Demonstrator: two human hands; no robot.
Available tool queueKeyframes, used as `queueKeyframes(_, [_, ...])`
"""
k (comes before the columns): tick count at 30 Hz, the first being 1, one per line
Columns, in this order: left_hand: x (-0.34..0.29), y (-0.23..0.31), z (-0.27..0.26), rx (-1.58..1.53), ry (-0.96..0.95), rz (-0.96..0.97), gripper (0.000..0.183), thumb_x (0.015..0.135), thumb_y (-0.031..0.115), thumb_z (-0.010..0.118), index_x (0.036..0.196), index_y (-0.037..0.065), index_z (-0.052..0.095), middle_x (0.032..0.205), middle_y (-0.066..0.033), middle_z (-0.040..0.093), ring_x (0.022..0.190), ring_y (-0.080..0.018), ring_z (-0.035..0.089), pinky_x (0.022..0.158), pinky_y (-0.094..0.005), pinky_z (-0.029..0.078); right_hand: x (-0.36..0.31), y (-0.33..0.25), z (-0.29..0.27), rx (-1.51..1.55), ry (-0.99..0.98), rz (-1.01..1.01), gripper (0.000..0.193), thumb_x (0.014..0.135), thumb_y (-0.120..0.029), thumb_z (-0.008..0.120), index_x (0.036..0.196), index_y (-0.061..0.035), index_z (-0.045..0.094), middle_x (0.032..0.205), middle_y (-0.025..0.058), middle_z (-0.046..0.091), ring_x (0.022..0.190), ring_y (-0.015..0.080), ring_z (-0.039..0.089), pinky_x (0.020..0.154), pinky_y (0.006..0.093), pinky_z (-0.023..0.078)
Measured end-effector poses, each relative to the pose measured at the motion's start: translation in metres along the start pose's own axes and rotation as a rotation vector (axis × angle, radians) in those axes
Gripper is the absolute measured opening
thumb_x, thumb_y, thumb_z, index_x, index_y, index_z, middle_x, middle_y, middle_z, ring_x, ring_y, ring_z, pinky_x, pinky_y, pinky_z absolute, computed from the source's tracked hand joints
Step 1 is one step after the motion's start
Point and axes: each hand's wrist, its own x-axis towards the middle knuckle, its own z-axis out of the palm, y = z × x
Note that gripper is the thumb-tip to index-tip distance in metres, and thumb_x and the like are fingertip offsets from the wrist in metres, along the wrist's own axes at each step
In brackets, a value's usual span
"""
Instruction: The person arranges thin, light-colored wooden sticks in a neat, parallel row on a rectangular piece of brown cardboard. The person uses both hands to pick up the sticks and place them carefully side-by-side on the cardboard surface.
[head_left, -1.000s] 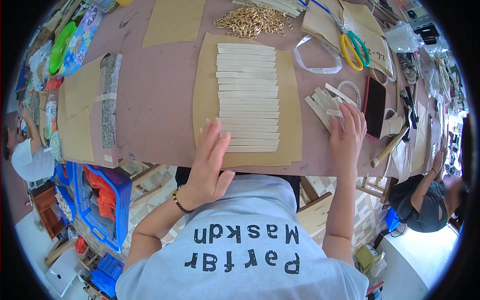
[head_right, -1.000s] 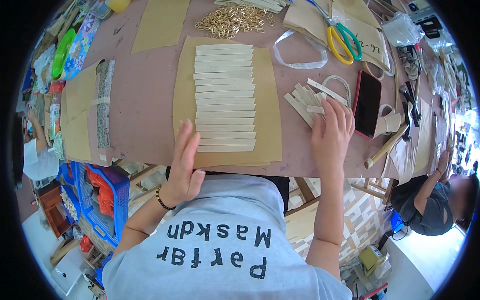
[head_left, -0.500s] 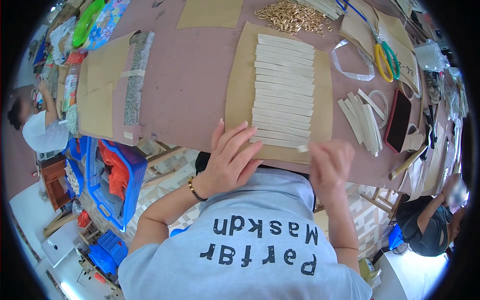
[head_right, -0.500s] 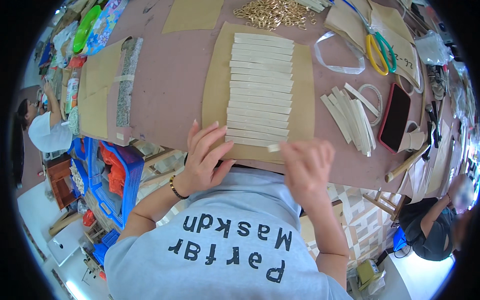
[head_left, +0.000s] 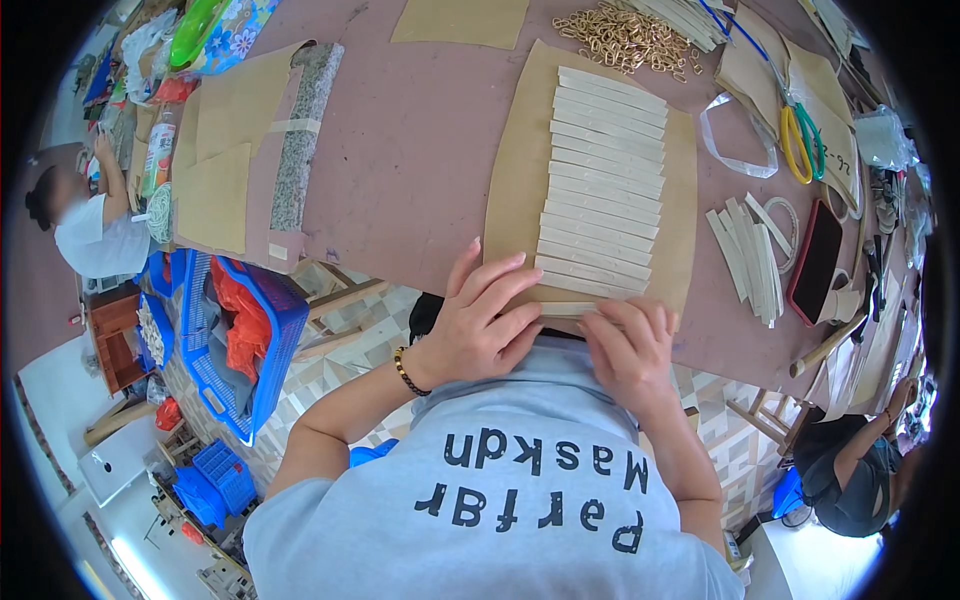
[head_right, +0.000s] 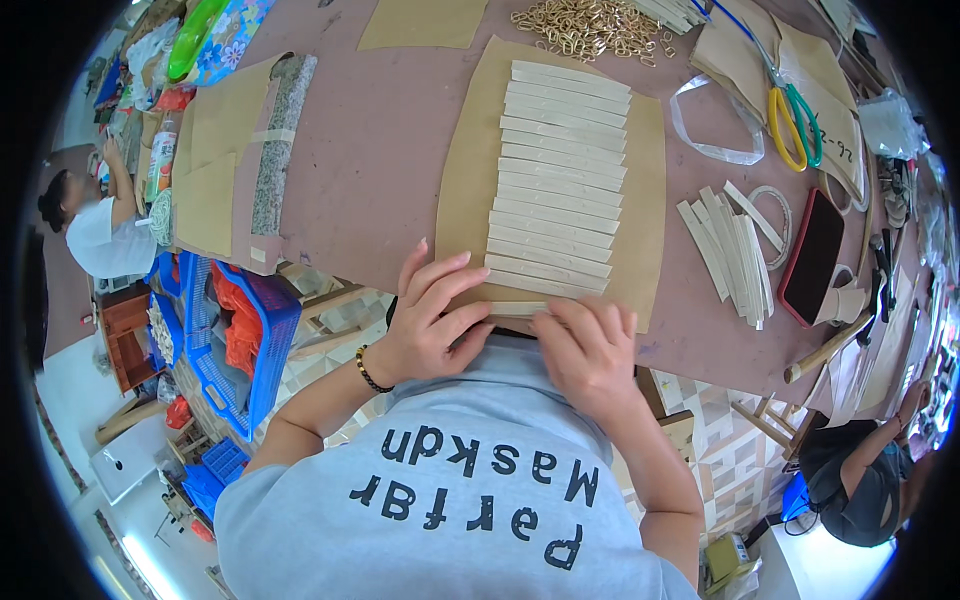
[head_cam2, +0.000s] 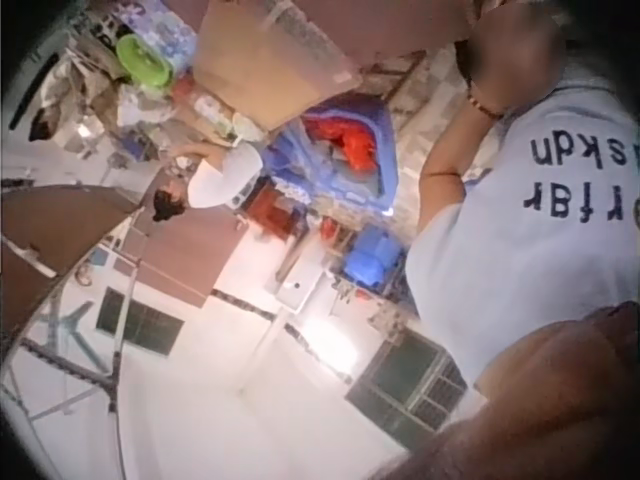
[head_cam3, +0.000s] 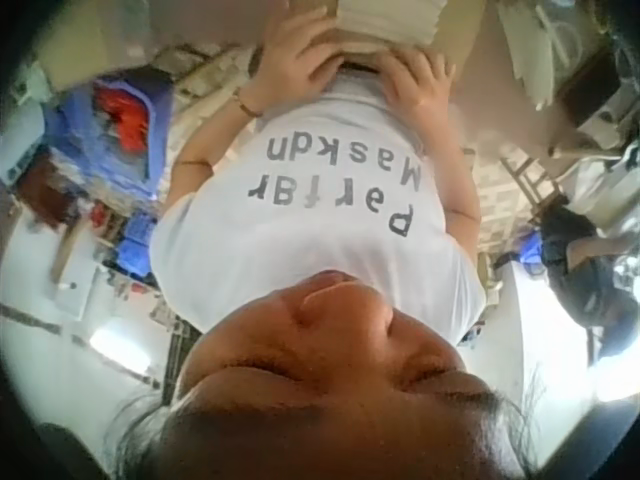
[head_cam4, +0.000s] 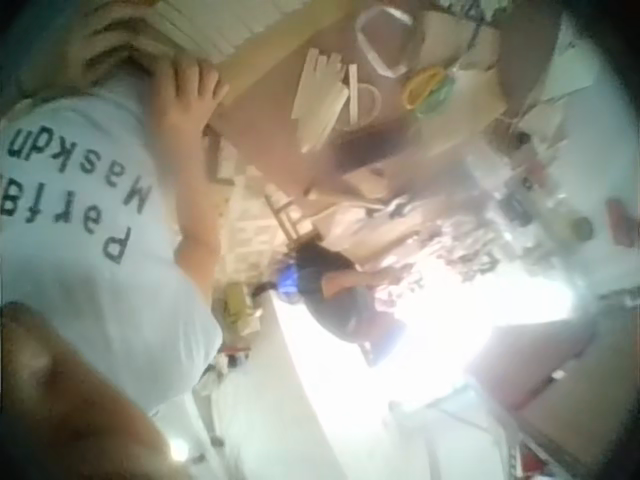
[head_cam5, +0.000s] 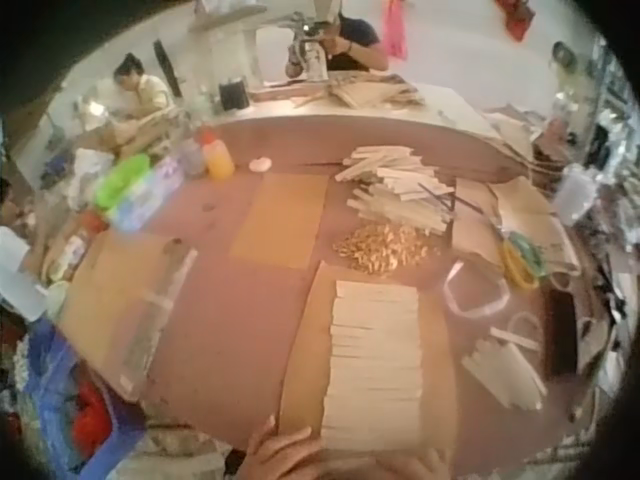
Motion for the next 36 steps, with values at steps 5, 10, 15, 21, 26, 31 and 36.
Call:
queueKeyframes(5, [0.002, -0.002, 0.006, 0.051, 0.004, 0.022, 0.022, 0.076, 0.016, 0.084, 0.092, 0.011, 0.070, 0.128, -0.0114, 0.064, 0.130, -0.0332, 0.053, 0.117, -0.0597, 0.030, -0.014, 0.018, -0.018, -0.011, 0.028, 0.079, 0.028, 0.070, -0.002, 0.082, 0.095, -0.0091, 0.073, 0.098, 0.0031, 0.065, 0.089, 0.0243, 0.060, 0.080, 0.0389, 0.042])
queueKeyframes(10, [0.006, -0.005, 0.003, 0.054, 0.016, 0.002, 0.021, 0.076, 0.011, 0.084, 0.092, 0.010, 0.070, 0.128, -0.0111, 0.064, 0.130, -0.0343, 0.052, 0.117, -0.0587, 0.032, -0.019, 0.021, -0.018, 0.019, 0.026, 0.135, 0.027, 0.072, 0.000, 0.081, 0.097, -0.0086, 0.073, 0.095, 0.0034, 0.065, 0.086, 0.0246, 0.059, 0.077, 0.0385, 0.042])
queueKeyframes(15, [0.006, -0.009, 0.001, 0.064, 0.032, 0.000, 0.021, 0.075, 0.009, 0.084, 0.091, 0.010, 0.069, 0.128, -0.0109, 0.064, 0.129, -0.0348, 0.052, 0.116, -0.0579, 0.033, -0.018, 0.020, -0.016, 0.040, 0.006, 0.138, 0.030, 0.072, 0.003, 0.079, 0.099, -0.0083, 0.073, 0.094, 0.0039, 0.065, 0.086, 0.0251, 0.059, 0.076, 0.0386, 0.043])
queueKeyframes(21, [0.007, -0.012, 0.001, 0.065, 0.044, 0.000, 0.021, 0.076, 0.008, 0.084, 0.090, 0.010, 0.069, 0.128, -0.0112, 0.064, 0.129, -0.0352, 0.052, 0.115, -0.0574, 0.037, -0.016, 0.021, -0.015, 0.055, 0.006, 0.131, 0.032, 0.071, 0.004, 0.078, 0.100, -0.0080, 0.073, 0.095, 0.0045, 0.066, 0.087, 0.0257, 0.059, 0.077, 0.0389, 0.043])
queueKeyframes(26, [0.009, -0.012, -0.001, 0.055, 0.048, 0.004, 0.021, 0.075, 0.007, 0.084, 0.090, 0.009, 0.069, 0.128, -0.0117, 0.064, 0.129, -0.0357, 0.053, 0.113, -0.0572, 0.039, -0.017, 0.023, -0.014, 0.042, 0.016, 0.121, 0.032, 0.071, 0.004, 0.077, 0.100, -0.0079, 0.072, 0.096, 0.0045, 0.066, 0.087, 0.0255, 0.059, 0.077, 0.0385, 0.043])
queueKeyframes(31, [0.008, -0.012, -0.001, 0.041, 0.041, 0.002, 0.022, 0.076, 0.005, 0.083, 0.093, 0.008, 0.068, 0.129, -0.0126, 0.063, 0.127, -0.0368, 0.053, 0.110, -0.0574, 0.042, -0.017, 0.023, -0.015, 0.041, 0.025, 0.115, 0.030, 0.071, 0.004, 0.078, 0.098, -0.0077, 0.072, 0.096, 0.0042, 0.066, 0.086, 0.0252, 0.060, 0.077, 0.0381, 0.043])
queueKeyframes(36, [0.011, -0.011, -0.004, -0.062, 0.047, -0.048, 0.028, 0.079, 0.005, 0.079, 0.104, 0.005, 0.066, 0.133, -0.0159, 0.060, 0.130, -0.0387, 0.052, 0.111, -0.0555, 0.042, -0.013, 0.026, -0.019, 0.065, 0.122, 0.150, 0.027, 0.073, 0.004, 0.079, 0.096, -0.0071, 0.071, 0.095, 0.0055, 0.066, 0.084, 0.0255, 0.060, 0.076, 0.0378, 0.043])
